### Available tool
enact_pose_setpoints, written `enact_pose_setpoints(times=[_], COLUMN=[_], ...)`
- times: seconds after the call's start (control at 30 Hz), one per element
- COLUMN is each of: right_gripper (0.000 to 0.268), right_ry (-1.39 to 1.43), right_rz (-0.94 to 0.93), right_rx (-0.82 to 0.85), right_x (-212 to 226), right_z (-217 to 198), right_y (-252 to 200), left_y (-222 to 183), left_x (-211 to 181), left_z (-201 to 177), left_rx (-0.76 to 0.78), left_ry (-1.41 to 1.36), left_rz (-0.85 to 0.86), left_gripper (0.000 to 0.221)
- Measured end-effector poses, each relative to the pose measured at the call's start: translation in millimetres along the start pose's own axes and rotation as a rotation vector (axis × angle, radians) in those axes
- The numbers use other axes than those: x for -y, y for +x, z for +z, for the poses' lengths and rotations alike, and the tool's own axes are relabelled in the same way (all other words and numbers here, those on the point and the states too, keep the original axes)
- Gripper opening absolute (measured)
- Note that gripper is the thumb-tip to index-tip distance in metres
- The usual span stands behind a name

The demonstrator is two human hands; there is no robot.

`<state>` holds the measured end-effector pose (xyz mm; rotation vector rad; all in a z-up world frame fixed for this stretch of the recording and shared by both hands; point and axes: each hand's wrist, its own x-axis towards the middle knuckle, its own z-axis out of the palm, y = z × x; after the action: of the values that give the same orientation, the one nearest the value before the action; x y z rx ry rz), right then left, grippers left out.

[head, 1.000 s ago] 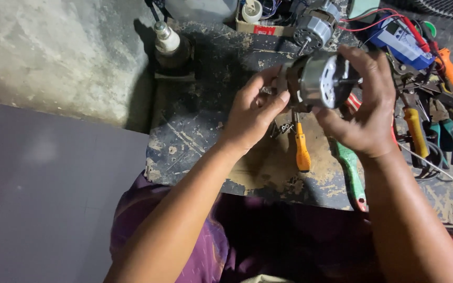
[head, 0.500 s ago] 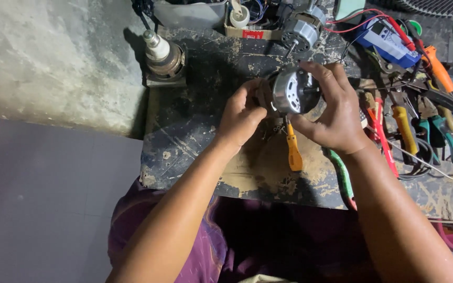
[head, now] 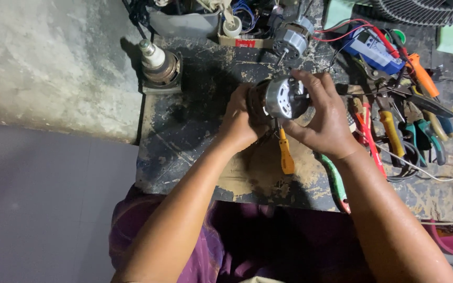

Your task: Disassembling an electric motor by removing housing screws and prying the casing apart to inspect internal components.

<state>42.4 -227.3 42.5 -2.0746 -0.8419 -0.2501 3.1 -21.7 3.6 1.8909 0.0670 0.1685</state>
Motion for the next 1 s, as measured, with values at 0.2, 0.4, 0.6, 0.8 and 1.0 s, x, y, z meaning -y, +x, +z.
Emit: enact_pose_setpoints(times=[0.2, 0.4, 0.6, 0.8, 1.0], right_gripper=[0.089, 0.085, 0.083, 0.096, 0.101], right_ry=[0.03, 0.002, 0.054, 0.128, 0.17], right_rz=[0.069, 0.049, 0.06, 0.108, 0.163], right_rx=[0.008, -0.008, -0.033, -0.04, 0.005], right_x=[3.6, 11.8, 8.6, 18.0, 17.7], right_z=[-2.1, -4.8, -4.4, 1.0, -0.6], right_y=[1.3, 3.9, 2.8, 6.0, 2.2], left_y=[-3.8, -2.0, 5.4, 3.9, 1.2], left_x=[9.3, 7.6, 19.0, 14.3, 5.8], left_z=[14.7, 10.6, 12.6, 11.5, 9.8], left_rx=[-0.033, 0.006, 0.011, 0.002, 0.008], left_ry=[0.135, 0.143, 0.16, 0.168, 0.119], left_rz=[0.03, 0.022, 0.027, 0.017, 0.001], left_gripper=[0.107, 0.102, 0.102, 0.107, 0.104])
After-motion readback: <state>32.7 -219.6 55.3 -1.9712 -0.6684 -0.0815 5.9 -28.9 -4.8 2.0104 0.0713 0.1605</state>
